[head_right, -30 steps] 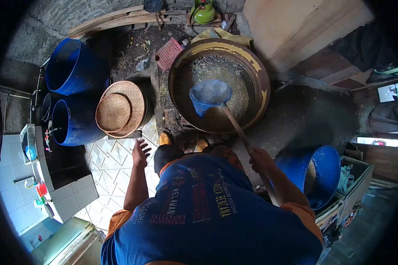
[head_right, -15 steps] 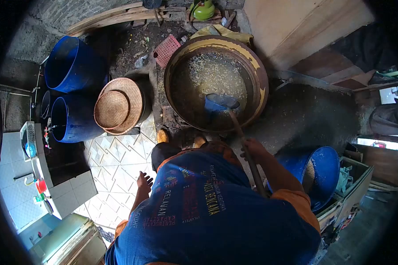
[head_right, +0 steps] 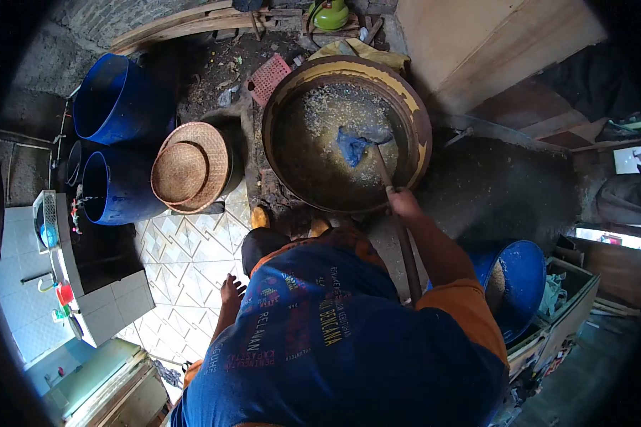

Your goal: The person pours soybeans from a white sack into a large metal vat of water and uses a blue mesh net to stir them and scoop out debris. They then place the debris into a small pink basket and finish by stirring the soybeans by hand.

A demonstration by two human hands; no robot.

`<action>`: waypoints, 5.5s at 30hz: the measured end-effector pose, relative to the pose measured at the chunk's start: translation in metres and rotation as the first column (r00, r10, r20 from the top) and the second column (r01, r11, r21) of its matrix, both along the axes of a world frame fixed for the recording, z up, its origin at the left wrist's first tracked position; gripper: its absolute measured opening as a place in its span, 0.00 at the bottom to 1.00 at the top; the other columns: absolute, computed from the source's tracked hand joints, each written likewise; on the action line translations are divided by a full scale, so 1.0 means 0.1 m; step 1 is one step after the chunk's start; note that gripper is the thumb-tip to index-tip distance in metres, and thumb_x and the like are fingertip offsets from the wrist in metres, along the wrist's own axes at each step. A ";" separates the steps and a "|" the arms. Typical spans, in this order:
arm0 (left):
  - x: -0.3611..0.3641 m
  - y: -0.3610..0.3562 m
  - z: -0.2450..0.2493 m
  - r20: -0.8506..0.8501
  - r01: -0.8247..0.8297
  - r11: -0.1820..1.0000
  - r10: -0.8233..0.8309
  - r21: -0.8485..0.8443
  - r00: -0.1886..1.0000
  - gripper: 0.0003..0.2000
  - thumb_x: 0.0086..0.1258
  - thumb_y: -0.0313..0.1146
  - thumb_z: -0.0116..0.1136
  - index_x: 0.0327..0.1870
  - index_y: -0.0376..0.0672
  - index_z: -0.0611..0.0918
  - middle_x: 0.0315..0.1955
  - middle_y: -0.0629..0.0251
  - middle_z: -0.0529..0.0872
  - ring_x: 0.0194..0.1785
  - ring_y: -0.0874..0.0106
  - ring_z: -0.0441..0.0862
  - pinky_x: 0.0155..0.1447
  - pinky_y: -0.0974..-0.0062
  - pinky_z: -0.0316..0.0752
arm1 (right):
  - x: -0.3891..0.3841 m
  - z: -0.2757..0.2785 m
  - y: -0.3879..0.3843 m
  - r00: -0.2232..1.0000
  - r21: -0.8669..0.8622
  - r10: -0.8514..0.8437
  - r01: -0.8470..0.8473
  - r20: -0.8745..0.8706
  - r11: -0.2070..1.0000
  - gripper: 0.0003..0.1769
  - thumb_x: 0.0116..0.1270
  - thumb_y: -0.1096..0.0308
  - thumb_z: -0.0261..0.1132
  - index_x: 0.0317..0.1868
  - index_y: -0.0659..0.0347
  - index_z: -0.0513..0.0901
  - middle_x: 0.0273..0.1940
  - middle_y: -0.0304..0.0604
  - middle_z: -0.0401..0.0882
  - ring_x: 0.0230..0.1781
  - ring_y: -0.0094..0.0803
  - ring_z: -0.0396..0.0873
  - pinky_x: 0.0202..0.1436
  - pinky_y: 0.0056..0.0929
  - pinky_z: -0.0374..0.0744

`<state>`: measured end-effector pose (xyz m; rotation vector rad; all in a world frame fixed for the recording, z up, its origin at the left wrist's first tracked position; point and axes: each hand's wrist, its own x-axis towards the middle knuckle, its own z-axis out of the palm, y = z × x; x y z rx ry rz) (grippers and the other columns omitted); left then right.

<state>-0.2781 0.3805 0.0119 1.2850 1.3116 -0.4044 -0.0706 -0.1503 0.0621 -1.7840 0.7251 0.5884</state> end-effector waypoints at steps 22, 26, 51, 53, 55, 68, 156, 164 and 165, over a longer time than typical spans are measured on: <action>-0.32 0.01 0.23 -0.025 0.022 0.998 -0.021 0.061 0.999 0.25 0.67 0.50 0.46 0.57 0.39 0.67 0.49 0.50 0.75 0.40 0.61 0.80 0.34 0.66 0.72 | 1.16 -0.08 0.76 0.999 0.006 -0.031 0.031 -0.015 1.000 0.11 0.66 0.57 0.55 0.41 0.53 0.70 0.25 0.37 0.70 0.17 0.28 0.72 0.17 0.31 0.71; -0.38 0.03 0.14 -0.044 0.055 0.997 -0.053 0.049 0.998 0.25 0.67 0.49 0.45 0.58 0.39 0.67 0.49 0.51 0.75 0.40 0.62 0.80 0.34 0.67 0.72 | 1.14 0.02 0.94 0.999 0.034 0.000 -0.001 0.037 0.999 0.08 0.66 0.61 0.54 0.40 0.52 0.69 0.25 0.36 0.69 0.15 0.27 0.69 0.15 0.29 0.69; 0.00 0.10 0.08 -0.064 0.155 0.987 -0.152 0.047 0.986 0.25 0.67 0.52 0.47 0.57 0.42 0.68 0.48 0.53 0.76 0.38 0.63 0.79 0.35 0.68 0.72 | 0.36 2.04 -1.23 0.726 -0.903 0.677 -0.363 -0.119 0.231 0.16 0.54 0.68 0.64 0.45 0.57 0.78 0.43 0.49 0.78 0.45 0.48 0.76 0.49 0.41 0.73; 0.08 0.11 0.12 -0.063 0.155 0.987 -0.152 0.046 0.986 0.26 0.66 0.51 0.48 0.58 0.41 0.67 0.48 0.54 0.75 0.36 0.65 0.80 0.30 0.71 0.71 | 0.47 1.96 -1.40 0.680 -0.887 0.671 -0.455 -0.294 0.072 0.16 0.53 0.68 0.64 0.45 0.56 0.78 0.42 0.49 0.78 0.45 0.48 0.75 0.49 0.42 0.73; 0.13 0.14 0.14 -0.059 0.161 0.985 -0.157 0.061 0.986 0.26 0.66 0.51 0.48 0.58 0.41 0.67 0.48 0.53 0.75 0.36 0.66 0.80 0.30 0.71 0.71 | 0.54 1.89 -1.47 0.661 -0.901 0.692 -0.432 -0.290 0.035 0.14 0.53 0.67 0.63 0.43 0.54 0.78 0.40 0.48 0.78 0.45 0.46 0.76 0.47 0.44 0.74; 0.08 0.09 0.26 -0.036 0.213 0.975 -0.212 0.062 0.977 0.27 0.66 0.51 0.48 0.58 0.41 0.67 0.47 0.53 0.76 0.37 0.66 0.81 0.31 0.73 0.71 | 0.62 1.73 -1.31 0.561 -0.752 0.757 -0.643 -0.334 0.145 0.13 0.47 0.68 0.67 0.35 0.58 0.79 0.34 0.49 0.78 0.39 0.47 0.77 0.42 0.42 0.74; 0.02 0.02 0.09 0.000 0.222 0.973 -0.223 0.061 0.975 0.25 0.66 0.49 0.47 0.59 0.41 0.67 0.47 0.55 0.76 0.38 0.63 0.80 0.35 0.69 0.72 | 0.12 0.17 -0.23 0.980 -0.206 -0.199 0.193 -0.006 0.959 0.16 0.60 0.59 0.64 0.36 0.66 0.80 0.23 0.42 0.78 0.19 0.29 0.76 0.21 0.32 0.71; -0.22 0.11 0.01 0.034 0.294 0.949 -0.300 0.116 0.953 0.26 0.66 0.50 0.48 0.59 0.41 0.67 0.47 0.54 0.75 0.36 0.63 0.81 0.31 0.69 0.73 | 0.81 -0.21 -0.15 0.983 -0.277 -0.183 0.185 0.032 0.943 0.11 0.61 0.60 0.63 0.35 0.59 0.81 0.24 0.36 0.77 0.20 0.27 0.77 0.19 0.29 0.69; -0.18 0.07 0.12 -0.039 0.193 0.979 -0.191 0.060 0.981 0.26 0.67 0.51 0.47 0.58 0.40 0.67 0.45 0.54 0.75 0.35 0.64 0.80 0.30 0.69 0.73 | 0.87 -0.19 -0.09 0.983 -0.275 -0.180 0.182 0.032 0.944 0.11 0.61 0.60 0.63 0.35 0.59 0.81 0.24 0.36 0.77 0.20 0.27 0.77 0.19 0.29 0.69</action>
